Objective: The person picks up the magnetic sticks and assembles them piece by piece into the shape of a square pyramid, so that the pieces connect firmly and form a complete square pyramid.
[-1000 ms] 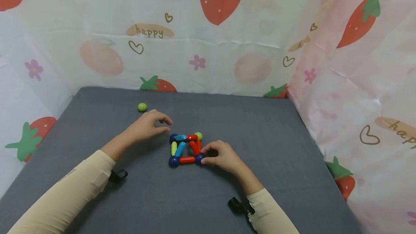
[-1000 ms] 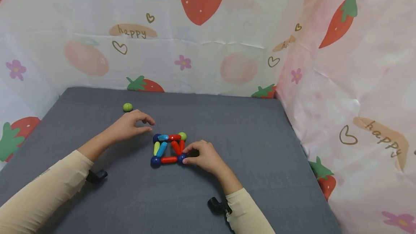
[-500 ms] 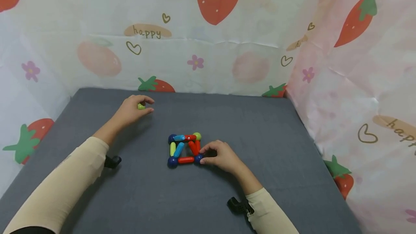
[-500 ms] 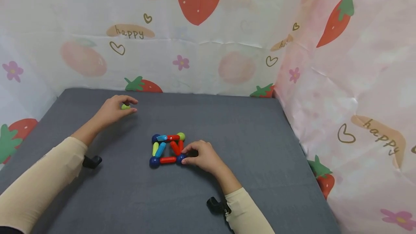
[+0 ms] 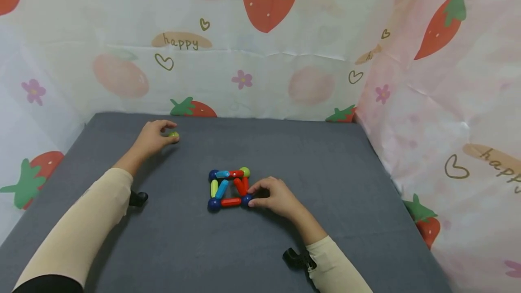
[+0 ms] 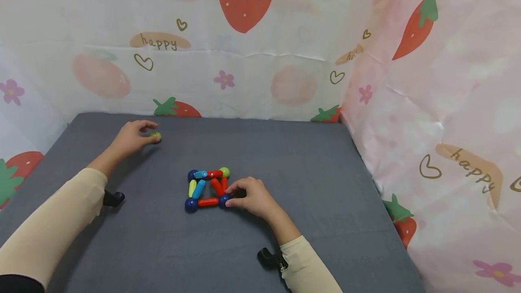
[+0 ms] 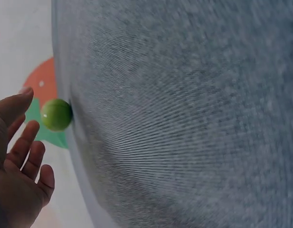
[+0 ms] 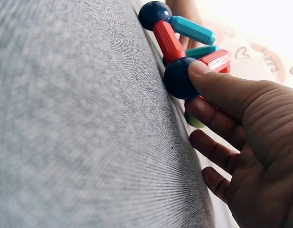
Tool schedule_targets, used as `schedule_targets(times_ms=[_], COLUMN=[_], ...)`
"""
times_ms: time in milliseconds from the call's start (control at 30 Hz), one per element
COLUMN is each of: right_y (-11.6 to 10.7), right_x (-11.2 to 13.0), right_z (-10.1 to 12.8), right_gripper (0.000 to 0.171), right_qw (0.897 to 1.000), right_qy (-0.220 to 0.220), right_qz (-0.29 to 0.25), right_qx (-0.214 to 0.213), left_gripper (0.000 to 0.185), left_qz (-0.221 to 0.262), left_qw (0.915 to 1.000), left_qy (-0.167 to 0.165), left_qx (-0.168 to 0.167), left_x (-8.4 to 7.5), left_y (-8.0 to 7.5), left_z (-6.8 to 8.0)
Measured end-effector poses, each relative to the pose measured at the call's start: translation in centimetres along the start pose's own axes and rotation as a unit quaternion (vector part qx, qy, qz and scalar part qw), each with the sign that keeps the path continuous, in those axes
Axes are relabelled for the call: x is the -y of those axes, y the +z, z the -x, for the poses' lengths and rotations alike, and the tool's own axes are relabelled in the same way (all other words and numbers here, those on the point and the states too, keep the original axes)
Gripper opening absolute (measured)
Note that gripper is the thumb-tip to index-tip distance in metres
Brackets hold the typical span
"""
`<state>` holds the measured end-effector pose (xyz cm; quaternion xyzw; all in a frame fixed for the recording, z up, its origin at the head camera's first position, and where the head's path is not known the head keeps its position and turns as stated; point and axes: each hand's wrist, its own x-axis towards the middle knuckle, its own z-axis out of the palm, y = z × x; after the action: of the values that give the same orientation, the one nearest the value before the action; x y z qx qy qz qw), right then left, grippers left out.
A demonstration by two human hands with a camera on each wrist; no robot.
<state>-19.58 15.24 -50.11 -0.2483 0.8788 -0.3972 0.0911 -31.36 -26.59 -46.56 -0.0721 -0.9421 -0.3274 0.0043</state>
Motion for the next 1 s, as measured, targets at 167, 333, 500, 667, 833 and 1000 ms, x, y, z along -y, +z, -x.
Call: schedule_targets(times_ms=[167,333,500,667,833,1000], right_y=[0.0,0.1,0.0,0.0,0.0,-0.1], right_x=[0.0,-0.2,-0.3,-0.3,-0.4,-0.4], right_z=[0.0,0.0,0.0,0.0,0.0,0.1], right_gripper=[0.025,0.025,0.025,0.025,0.024,0.024], right_qw=[1.000,1.000,1.000,1.000,1.000,1.000], right_qy=[-0.003,-0.003,0.000,-0.003,-0.003,0.002], right_qz=[-0.007,-0.009,-0.007,-0.004,-0.004,-0.013], right_qx=[-0.002,0.000,0.000,0.001,0.001,0.002], left_gripper=[0.055,0.056,0.055,0.052,0.050,0.050], left_qz=[0.004,0.013,0.012,0.007,0.000,-0.005], left_qw=[0.9998,0.9991,0.9988,0.9990,0.9991,0.9992], left_qy=[-0.017,-0.036,-0.040,-0.040,-0.038,-0.036], left_qx=[0.008,0.018,0.026,0.021,0.016,0.016], left_x=[1.2,2.0,1.9,1.8,1.8,1.6], left_y=[0.4,0.7,0.8,0.9,1.1,1.3], left_z=[-0.5,-0.8,-0.7,-0.7,-0.9,-1.1])
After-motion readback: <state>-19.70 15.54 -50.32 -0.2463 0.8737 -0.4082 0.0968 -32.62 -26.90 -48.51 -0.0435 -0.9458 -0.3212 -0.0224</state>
